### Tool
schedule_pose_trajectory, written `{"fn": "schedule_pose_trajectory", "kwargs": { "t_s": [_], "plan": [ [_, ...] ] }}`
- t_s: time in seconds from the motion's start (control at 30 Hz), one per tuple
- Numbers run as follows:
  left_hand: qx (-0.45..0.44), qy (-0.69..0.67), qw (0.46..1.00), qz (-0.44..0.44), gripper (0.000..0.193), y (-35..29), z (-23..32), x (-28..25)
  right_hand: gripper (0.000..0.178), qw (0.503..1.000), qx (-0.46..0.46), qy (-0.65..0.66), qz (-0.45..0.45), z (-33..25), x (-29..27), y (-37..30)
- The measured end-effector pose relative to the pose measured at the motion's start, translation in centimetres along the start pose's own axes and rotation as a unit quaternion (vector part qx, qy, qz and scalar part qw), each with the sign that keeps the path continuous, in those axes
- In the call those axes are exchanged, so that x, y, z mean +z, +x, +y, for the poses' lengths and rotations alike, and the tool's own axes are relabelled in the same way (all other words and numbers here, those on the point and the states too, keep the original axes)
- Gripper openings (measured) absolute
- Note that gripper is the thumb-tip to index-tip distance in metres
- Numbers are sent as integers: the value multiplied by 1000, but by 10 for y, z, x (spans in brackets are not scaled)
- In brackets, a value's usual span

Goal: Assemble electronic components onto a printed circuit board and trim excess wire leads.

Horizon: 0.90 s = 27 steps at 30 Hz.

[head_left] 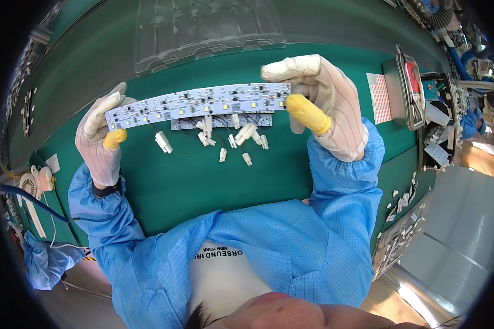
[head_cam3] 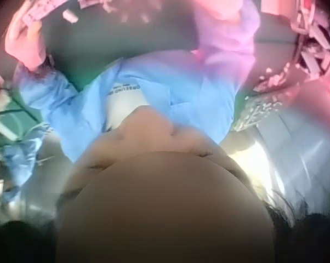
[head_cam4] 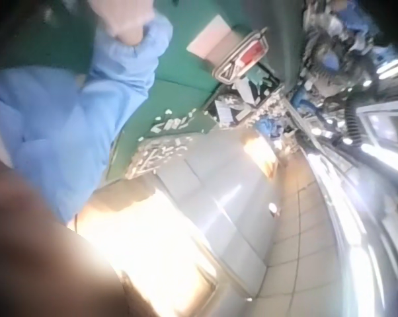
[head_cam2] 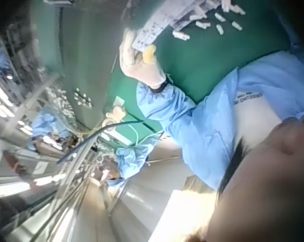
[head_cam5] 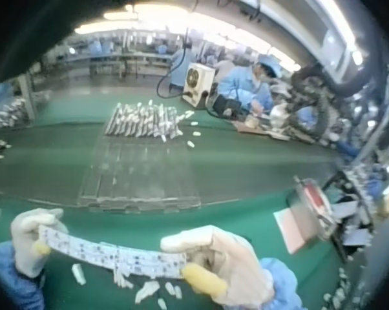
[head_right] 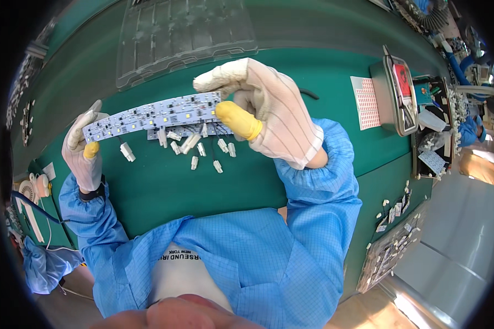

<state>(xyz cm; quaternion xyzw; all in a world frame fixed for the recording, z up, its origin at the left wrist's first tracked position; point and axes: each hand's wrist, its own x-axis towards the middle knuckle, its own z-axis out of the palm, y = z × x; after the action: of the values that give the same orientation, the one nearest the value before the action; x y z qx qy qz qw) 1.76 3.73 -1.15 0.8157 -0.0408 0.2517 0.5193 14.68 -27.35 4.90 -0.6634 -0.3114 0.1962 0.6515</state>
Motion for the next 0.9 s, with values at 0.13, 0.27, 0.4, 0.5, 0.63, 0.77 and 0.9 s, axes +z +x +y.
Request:
{"fn": "schedule_pose_trajectory", "kwargs": {
  "t_s": [0.13, 0.27, 0.4, 0.5, 0.63, 0.77, 0.9],
  "plan": [
    [4, -22, 1000, 6, 65, -3, -1, -2, 54, 1000, 5, -7, 6, 0, 1, -1],
    [25, -31, 999, 0, 62, -3, -2, -5, 57, 1000, 11, -4, 11, 0, 3, -1],
    [41, -24, 999, 8, 59, -3, -3, -4, 57, 1000, 10, -28, 6, -1, 2, -1],
    [54, -19, 998, -3, 58, -1, -2, -4, 56, 1000, 0, -12, 3, 0, 2, 0],
    [32, -13, 999, -26, 57, 4, 3, -4, 57, 1000, 8, 0, 0, -4, 1, 0],
    [57, 14, 997, -58, 56, 7, 2, -7, 59, 999, 33, 15, 1, -5, 3, -1],
    [59, -3, 998, -34, 56, 4, 0, -5, 61, 999, 39, -3, 4, -6, 4, -1]
  ]
}}
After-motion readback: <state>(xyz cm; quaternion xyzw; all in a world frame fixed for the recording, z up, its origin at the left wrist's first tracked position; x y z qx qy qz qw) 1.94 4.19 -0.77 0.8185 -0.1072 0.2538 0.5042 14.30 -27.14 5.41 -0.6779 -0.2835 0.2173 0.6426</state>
